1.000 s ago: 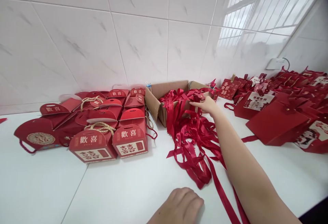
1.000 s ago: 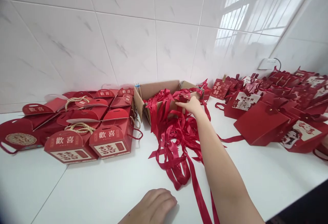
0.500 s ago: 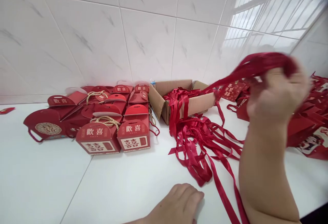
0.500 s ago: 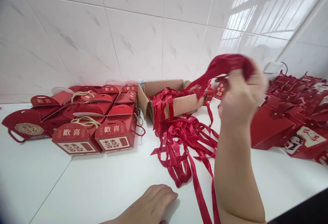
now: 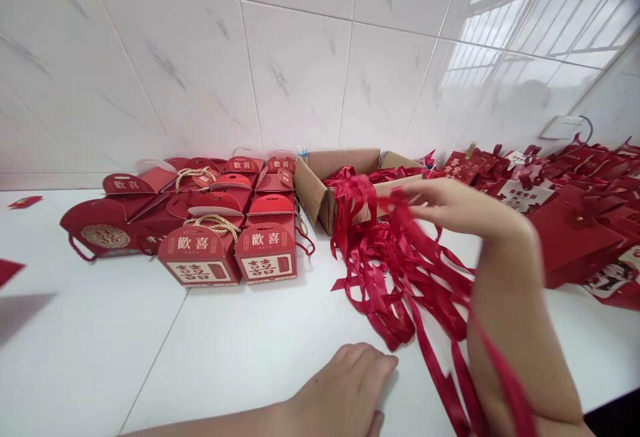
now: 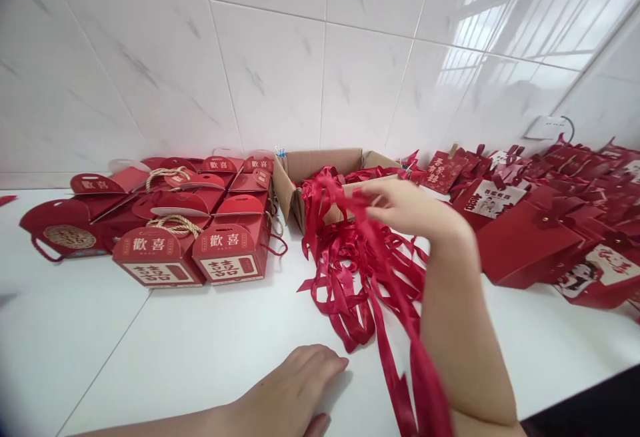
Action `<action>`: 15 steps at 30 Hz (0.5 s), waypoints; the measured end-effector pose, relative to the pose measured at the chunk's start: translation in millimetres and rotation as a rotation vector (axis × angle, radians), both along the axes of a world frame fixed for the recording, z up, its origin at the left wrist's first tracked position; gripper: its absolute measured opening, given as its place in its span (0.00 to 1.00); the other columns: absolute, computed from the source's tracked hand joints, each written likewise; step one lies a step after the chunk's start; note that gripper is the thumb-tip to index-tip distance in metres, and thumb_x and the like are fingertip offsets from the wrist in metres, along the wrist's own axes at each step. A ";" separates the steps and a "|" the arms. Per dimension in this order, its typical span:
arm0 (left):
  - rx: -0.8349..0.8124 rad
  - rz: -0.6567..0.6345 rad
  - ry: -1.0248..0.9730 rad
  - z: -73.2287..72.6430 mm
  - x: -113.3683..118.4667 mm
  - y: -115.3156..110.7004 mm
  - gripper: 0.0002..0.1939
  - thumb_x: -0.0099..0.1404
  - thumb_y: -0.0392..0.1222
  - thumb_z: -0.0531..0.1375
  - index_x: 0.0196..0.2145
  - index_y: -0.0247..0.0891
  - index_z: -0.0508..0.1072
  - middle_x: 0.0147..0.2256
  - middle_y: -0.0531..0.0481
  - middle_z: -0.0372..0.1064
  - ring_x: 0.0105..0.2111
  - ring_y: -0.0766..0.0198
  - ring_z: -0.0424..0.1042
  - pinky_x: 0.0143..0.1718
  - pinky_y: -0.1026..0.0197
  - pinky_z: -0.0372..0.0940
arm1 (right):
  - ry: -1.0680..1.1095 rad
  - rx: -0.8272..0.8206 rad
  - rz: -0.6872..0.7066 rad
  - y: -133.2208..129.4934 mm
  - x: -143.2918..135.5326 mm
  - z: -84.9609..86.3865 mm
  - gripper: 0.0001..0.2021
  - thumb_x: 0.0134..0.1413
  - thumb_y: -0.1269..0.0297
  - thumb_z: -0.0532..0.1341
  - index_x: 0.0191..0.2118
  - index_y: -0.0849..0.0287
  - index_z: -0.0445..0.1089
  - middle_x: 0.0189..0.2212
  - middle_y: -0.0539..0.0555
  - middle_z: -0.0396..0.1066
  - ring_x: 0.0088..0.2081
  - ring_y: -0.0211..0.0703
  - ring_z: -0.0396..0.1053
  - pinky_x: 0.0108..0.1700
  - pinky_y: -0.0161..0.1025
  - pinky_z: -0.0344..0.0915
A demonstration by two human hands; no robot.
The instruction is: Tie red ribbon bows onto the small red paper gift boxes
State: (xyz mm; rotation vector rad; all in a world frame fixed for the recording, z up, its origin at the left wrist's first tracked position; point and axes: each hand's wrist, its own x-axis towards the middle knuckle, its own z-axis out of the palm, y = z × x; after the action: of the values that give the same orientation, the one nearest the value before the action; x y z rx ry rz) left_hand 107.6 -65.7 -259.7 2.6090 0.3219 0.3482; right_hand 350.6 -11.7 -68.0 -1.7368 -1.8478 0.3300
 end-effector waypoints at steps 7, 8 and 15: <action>0.057 -0.006 -0.036 -0.9 -1.1 0.5 0.32 0.53 0.30 0.56 0.56 0.35 0.51 0.49 0.39 0.64 0.48 0.53 0.64 0.51 0.50 0.65 | 0.015 -0.279 -0.122 81.0 -28.0 -63.3 0.24 0.43 0.43 0.64 0.16 0.59 0.64 0.16 0.55 0.68 0.22 0.46 0.68 0.26 0.40 0.64; 0.076 -0.015 -0.048 -0.5 -1.1 0.5 0.32 0.53 0.30 0.56 0.55 0.35 0.51 0.48 0.40 0.65 0.47 0.54 0.64 0.50 0.51 0.65 | 0.049 -0.272 -0.113 84.8 -34.8 -67.9 0.22 0.45 0.45 0.64 0.17 0.60 0.66 0.16 0.55 0.68 0.22 0.45 0.68 0.26 0.39 0.64; 0.140 -0.012 -0.035 0.0 0.4 -0.4 0.31 0.54 0.30 0.57 0.55 0.33 0.52 0.45 0.39 0.66 0.45 0.53 0.66 0.47 0.51 0.66 | 0.180 0.154 -0.278 48.0 -28.7 -27.7 0.11 0.55 0.60 0.59 0.39 0.61 0.74 0.28 0.57 0.73 0.34 0.47 0.71 0.39 0.43 0.67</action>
State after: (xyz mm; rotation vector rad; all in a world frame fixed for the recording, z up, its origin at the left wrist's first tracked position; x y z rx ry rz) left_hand 108.0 -66.1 -259.7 2.7367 0.2789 0.4256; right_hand 321.8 36.3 -95.7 -1.7663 -1.4440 0.2186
